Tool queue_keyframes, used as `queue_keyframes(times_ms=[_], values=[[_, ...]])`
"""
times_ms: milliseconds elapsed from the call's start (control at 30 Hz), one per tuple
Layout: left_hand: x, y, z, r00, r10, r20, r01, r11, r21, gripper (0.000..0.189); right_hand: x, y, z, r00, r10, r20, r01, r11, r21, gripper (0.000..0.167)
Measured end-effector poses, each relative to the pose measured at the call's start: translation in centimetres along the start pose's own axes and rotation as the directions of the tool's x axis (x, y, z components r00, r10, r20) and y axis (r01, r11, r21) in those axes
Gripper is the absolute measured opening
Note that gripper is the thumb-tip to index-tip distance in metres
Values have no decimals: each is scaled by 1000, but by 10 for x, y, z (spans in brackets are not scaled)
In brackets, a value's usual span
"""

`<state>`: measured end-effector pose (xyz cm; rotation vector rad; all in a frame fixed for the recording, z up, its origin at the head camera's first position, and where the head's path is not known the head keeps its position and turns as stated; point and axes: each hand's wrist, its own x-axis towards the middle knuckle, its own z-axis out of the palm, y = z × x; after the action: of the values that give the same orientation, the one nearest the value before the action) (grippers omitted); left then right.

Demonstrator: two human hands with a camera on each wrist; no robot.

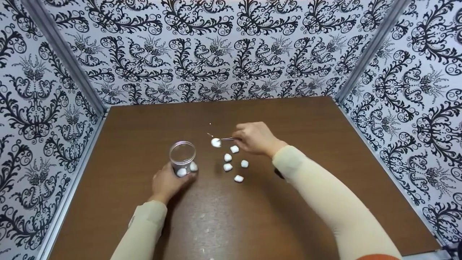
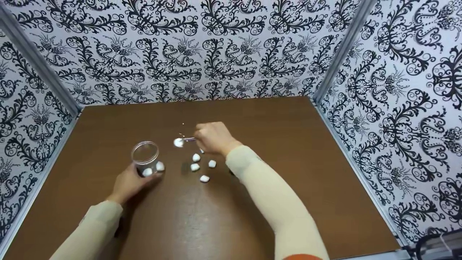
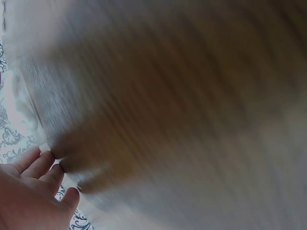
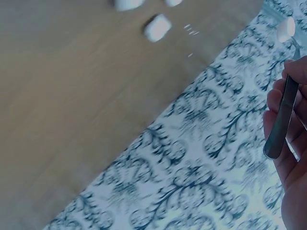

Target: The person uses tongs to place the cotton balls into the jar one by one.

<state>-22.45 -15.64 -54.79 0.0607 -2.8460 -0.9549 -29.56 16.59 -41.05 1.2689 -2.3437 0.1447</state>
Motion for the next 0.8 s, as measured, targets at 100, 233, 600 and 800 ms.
queue_keyframes(times_ms=[100, 233, 600, 800], values=[[0, 2, -1, 1000, -9, 8, 9, 1000, 0, 83, 16, -10, 2, 1000, -27, 6, 27, 1000, 0, 8], [-1, 4, -3, 1000, -11, 7, 11, 1000, 0, 83, 32, -21, 6, 999, -48, 10, 48, 999, 0, 8], [-1, 4, -3, 1000, -23, 1, 23, 1000, -7, 83, 55, -44, 19, 997, -74, 5, 74, 997, 23, 6], [0, 1, 1, 1000, -28, -1, 28, 1000, -8, 83, 57, -50, 29, 996, -87, 26, 87, 996, 4, 6]])
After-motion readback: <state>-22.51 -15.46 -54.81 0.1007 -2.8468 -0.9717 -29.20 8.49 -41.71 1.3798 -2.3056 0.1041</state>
